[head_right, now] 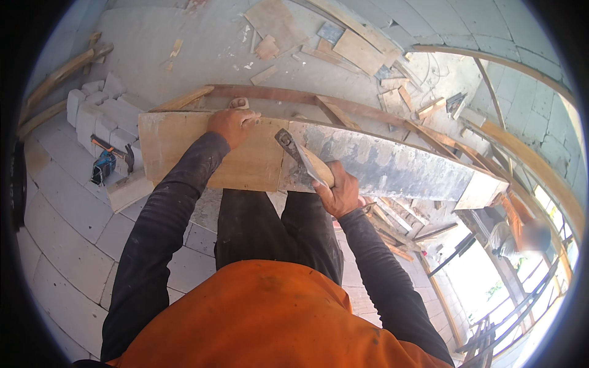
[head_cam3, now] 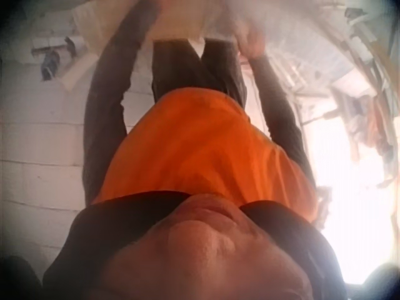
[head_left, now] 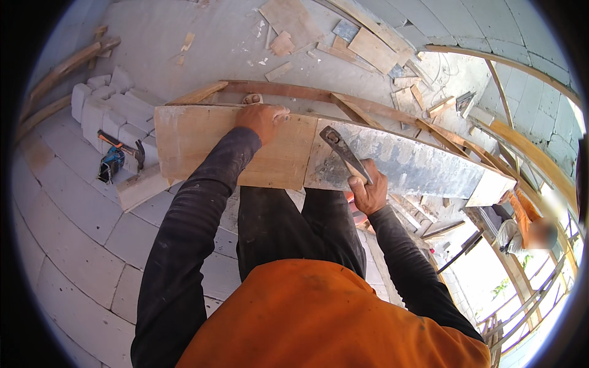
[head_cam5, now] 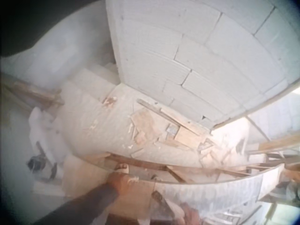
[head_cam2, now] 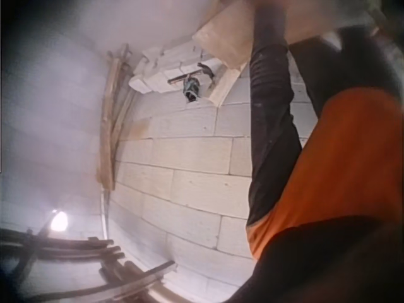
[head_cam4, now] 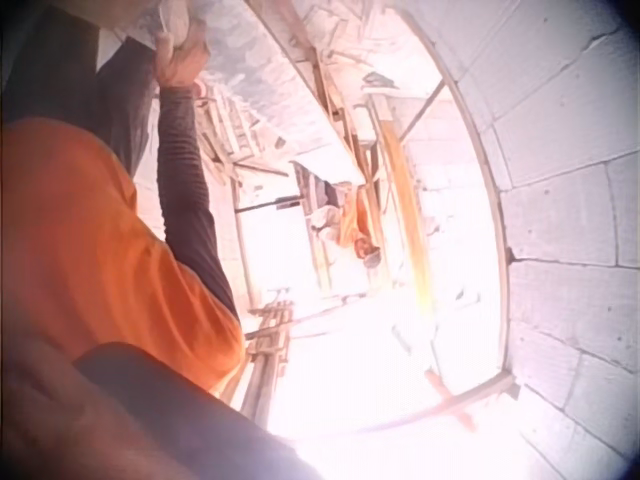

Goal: The person uses a saw to cut a wooden plank and then uses the head of a small axe to strike and shape wooden components into a larger frame structure.

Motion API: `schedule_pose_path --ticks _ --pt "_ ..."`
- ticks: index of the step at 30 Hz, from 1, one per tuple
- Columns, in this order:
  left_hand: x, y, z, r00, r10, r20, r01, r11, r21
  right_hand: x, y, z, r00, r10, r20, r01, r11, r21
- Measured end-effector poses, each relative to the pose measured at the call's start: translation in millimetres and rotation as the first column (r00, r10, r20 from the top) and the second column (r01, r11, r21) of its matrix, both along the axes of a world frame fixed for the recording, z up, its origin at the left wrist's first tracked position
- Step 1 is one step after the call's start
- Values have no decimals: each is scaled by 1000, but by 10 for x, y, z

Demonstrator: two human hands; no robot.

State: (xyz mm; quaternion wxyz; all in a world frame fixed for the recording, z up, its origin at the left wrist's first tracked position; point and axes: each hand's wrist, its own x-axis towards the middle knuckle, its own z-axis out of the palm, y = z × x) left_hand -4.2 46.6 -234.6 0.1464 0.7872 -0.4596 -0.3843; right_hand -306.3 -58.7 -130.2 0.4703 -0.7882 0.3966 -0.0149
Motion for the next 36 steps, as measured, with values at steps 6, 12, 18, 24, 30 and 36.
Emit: schedule_pose_path --ticks 6,12,18,24,30,36 --pt "46 -104 -35 998 -53 36 52 998 31 72 -16 -385 929 45 -367 -20 997 73" --pt "27 -24 -25 999 -51 4 51 999 20 245 8 274 997 -75 -3 75 991 109" --pt "-28 -10 -101 999 -48 -8 47 997 -55 -74 157 -288 971 46 -237 -33 998 59" --pt "-26 24 -122 998 -60 -9 60 998 -22 166 -33 137 973 -35 -226 68 988 137" --pt "6 66 -186 996 -64 56 66 997 -39 86 41 190 994 -69 87 62 995 82" --pt "-14 -86 -42 999 -51 -20 52 996 79 -149 145 -447 923 26 -383 10 996 91"
